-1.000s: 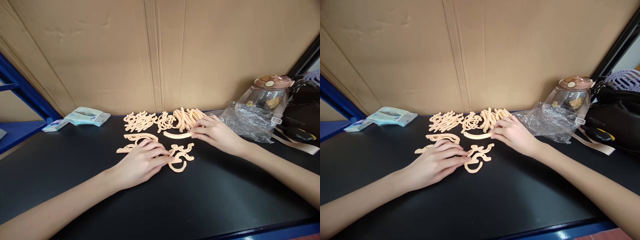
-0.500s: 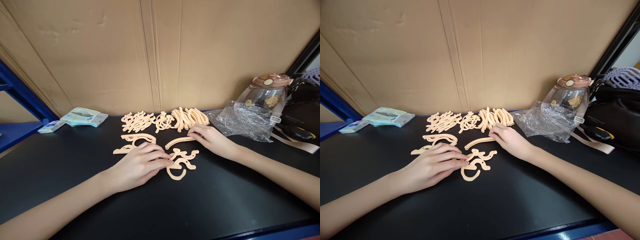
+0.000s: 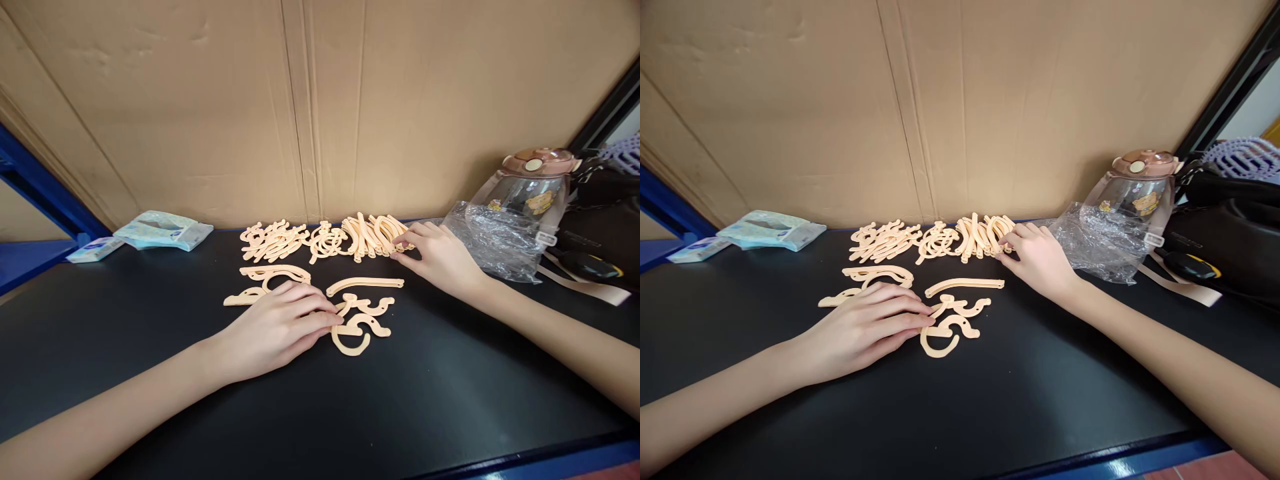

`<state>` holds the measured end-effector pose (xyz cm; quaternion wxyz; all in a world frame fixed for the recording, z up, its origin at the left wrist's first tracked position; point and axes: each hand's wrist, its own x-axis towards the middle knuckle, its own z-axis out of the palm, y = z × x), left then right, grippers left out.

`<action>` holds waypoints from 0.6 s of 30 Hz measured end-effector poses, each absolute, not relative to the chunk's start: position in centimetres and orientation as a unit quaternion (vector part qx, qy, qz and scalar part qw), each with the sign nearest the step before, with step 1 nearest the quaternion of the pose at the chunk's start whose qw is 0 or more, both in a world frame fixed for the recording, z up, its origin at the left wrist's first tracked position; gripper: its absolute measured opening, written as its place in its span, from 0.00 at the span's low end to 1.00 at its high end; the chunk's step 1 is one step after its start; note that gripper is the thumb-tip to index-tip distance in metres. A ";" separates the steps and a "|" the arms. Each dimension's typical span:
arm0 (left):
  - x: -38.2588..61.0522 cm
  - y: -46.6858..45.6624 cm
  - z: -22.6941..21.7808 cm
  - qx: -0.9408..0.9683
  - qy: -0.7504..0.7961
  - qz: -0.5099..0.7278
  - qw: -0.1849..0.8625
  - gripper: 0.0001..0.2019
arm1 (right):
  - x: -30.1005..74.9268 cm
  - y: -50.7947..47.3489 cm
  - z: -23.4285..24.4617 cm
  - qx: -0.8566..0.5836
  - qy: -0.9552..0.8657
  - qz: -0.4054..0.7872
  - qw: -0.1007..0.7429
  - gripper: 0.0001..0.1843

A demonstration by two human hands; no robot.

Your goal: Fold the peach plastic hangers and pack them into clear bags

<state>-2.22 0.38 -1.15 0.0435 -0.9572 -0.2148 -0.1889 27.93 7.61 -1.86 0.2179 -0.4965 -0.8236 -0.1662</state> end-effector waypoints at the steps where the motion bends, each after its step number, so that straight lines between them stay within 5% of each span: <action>1: -2.2 0.4 -1.1 -0.957 -0.216 -0.188 0.042 0.12 | 28.2 7.9 -2.0 -0.500 -0.822 -0.176 0.209 0.12; 8: -2.2 0.3 -1.2 -0.940 -0.274 -0.186 0.076 0.12 | 28.1 8.6 -2.5 -0.498 -0.828 -0.159 0.204 0.15; 18: -2.2 0.5 -1.3 -0.928 -0.326 -0.175 0.052 0.13 | 27.5 8.0 -2.2 -0.565 -0.757 -0.110 0.311 0.11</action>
